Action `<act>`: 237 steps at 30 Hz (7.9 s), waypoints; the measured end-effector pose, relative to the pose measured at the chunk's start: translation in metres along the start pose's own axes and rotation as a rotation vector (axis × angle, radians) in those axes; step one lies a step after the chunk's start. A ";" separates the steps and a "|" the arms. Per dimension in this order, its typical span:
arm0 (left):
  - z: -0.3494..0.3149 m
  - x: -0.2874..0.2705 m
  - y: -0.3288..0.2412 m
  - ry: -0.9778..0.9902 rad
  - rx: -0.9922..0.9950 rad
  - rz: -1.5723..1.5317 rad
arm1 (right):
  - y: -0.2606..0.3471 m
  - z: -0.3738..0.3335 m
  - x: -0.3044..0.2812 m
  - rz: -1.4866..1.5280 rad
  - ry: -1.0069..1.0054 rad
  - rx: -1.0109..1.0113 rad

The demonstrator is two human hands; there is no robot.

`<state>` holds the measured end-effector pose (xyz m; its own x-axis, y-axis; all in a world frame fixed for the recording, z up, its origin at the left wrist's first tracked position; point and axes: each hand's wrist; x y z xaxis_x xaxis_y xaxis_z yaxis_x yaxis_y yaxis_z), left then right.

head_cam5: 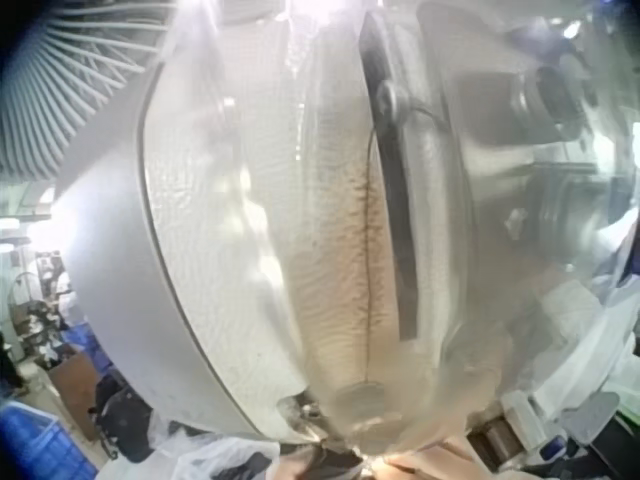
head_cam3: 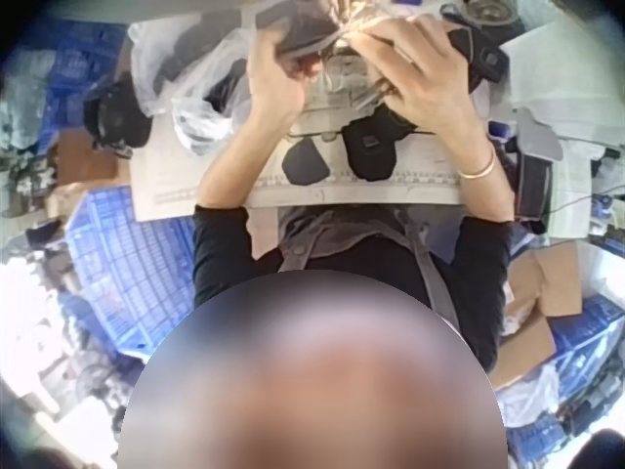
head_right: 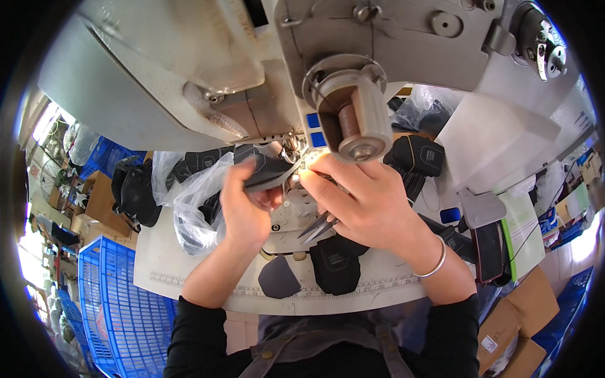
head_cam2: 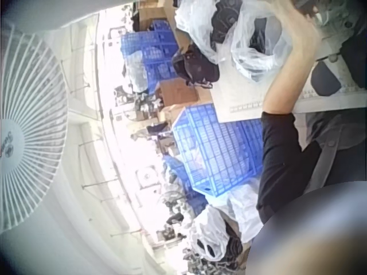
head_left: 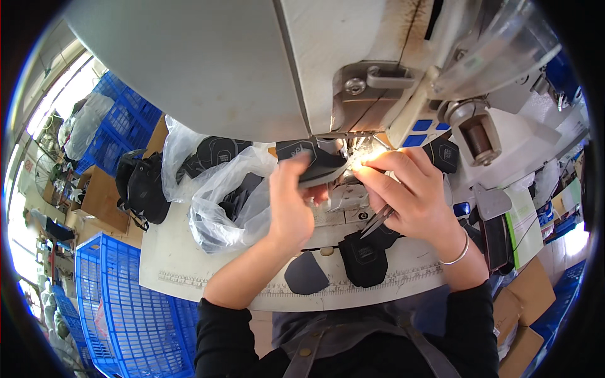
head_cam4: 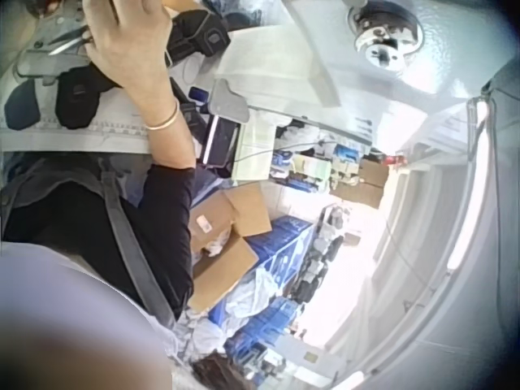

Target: Stitching leather-like material components and trimming excess thread using an industrial sewing machine.

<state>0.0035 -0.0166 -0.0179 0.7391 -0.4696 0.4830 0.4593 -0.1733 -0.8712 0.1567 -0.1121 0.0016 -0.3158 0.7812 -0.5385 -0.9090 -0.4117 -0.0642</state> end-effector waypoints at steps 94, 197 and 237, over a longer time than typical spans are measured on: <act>-0.002 0.003 -0.042 0.275 -0.352 0.234 | -0.006 -0.003 -0.001 -0.004 -0.037 -0.028; -0.011 -0.003 -0.034 0.294 1.672 1.528 | -0.009 0.010 0.008 0.245 -0.211 -0.158; -0.006 -0.008 -0.025 0.317 1.617 1.299 | -0.016 0.000 0.009 0.048 -0.194 -0.301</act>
<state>-0.0168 -0.0140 -0.0004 0.9033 0.2017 -0.3787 -0.0838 0.9486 0.3053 0.1686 -0.0984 -0.0025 -0.4280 0.8206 -0.3788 -0.7803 -0.5470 -0.3032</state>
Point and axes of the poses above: each hand's wrist, its own z-axis towards the middle knuckle, its own x-axis out of the palm, y = z × x, and after that the axes turned 2 degrees about -y, right-handed
